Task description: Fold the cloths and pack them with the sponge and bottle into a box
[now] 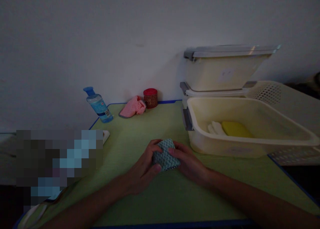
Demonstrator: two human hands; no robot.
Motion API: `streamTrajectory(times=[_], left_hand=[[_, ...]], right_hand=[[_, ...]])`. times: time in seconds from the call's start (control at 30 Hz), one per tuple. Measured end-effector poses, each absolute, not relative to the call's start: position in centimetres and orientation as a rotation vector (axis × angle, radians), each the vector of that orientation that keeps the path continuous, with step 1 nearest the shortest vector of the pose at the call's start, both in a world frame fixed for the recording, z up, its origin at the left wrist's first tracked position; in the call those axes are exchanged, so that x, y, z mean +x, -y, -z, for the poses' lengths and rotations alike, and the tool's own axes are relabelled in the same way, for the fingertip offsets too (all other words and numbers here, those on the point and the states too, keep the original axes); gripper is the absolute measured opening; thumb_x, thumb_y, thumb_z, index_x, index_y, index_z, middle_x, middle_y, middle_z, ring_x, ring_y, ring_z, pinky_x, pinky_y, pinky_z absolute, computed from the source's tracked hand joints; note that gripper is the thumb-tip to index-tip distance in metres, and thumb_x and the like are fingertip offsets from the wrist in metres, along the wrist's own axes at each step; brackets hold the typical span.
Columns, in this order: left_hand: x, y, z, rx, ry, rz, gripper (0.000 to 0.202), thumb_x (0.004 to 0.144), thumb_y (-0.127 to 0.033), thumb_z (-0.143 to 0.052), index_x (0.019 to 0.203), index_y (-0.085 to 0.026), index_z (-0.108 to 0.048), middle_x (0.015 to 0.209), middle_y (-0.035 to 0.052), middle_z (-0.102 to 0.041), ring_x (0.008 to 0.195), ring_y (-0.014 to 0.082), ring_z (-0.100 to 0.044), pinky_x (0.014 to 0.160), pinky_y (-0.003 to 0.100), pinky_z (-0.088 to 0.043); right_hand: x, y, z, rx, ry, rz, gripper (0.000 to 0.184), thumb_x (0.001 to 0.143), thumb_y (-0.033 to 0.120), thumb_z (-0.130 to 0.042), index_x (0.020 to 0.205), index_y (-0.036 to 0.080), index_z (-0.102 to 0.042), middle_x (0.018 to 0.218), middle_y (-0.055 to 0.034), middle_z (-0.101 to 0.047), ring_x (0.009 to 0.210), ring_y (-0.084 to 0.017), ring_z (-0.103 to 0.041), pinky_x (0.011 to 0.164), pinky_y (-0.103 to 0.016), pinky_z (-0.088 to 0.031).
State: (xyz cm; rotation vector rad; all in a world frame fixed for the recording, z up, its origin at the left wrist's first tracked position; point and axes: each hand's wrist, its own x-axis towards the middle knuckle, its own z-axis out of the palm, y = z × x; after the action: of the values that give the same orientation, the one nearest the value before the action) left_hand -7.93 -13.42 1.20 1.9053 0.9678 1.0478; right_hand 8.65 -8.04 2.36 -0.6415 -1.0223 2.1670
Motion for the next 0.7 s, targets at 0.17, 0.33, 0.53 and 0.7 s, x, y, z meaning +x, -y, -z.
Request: streamTrajectory(times=[0.17,0.33,0.53,0.7], left_hand=[[-7.1,12.6,-0.5,1.347,-0.993,-1.238,0.042,0.079,-0.036,-0.061,0.107,-0.027,-0.030,0.114,0.0058,-0.039,0.103,0.0191,-0.045,0.083,0.032,-0.042],[-7.2,11.7,-0.5,1.073,-1.053,-1.272,0.058,0.065,-0.035,-0.074,0.103,-0.026,-0.031,0.093,0.0015,-0.052,0.083,0.0162,-0.054,0.068,0.027,-0.044],[-7.5,11.3,-1.1,0.974,-1.106,-1.279,0.050,0.064,-0.034,-0.074,0.100,-0.023,-0.040,0.086,0.0024,-0.061,0.080,0.0175,-0.058,0.070,0.029,-0.044],[-8.7,10.6,-0.8,0.895,-1.041,-1.221,0.058,0.050,-0.028,-0.082,0.100,-0.019,-0.055,0.088,0.0033,-0.061,0.082,0.0184,-0.057,0.072,0.029,-0.044]], right_hand=[[8.8,7.9,-2.3,-0.680,0.924,-2.189,0.036,0.056,0.020,-0.073,0.089,0.015,-0.060,0.089,-0.0037,-0.061,0.077,-0.014,-0.053,0.069,-0.026,-0.039],[8.7,7.9,-2.1,-0.675,0.817,-2.178,0.032,0.054,0.013,-0.070,0.082,0.016,-0.057,0.085,-0.0026,-0.059,0.085,-0.018,-0.054,0.074,-0.030,-0.040],[8.4,7.7,-1.7,-0.620,0.785,-2.173,0.033,0.051,0.012,-0.073,0.075,0.018,-0.052,0.078,0.0008,-0.057,0.080,-0.016,-0.054,0.075,-0.029,-0.039],[8.4,7.5,-0.8,-0.604,0.797,-2.177,0.036,0.046,0.010,-0.077,0.069,0.018,-0.050,0.069,0.0036,-0.056,0.071,-0.013,-0.052,0.065,-0.025,-0.038]])
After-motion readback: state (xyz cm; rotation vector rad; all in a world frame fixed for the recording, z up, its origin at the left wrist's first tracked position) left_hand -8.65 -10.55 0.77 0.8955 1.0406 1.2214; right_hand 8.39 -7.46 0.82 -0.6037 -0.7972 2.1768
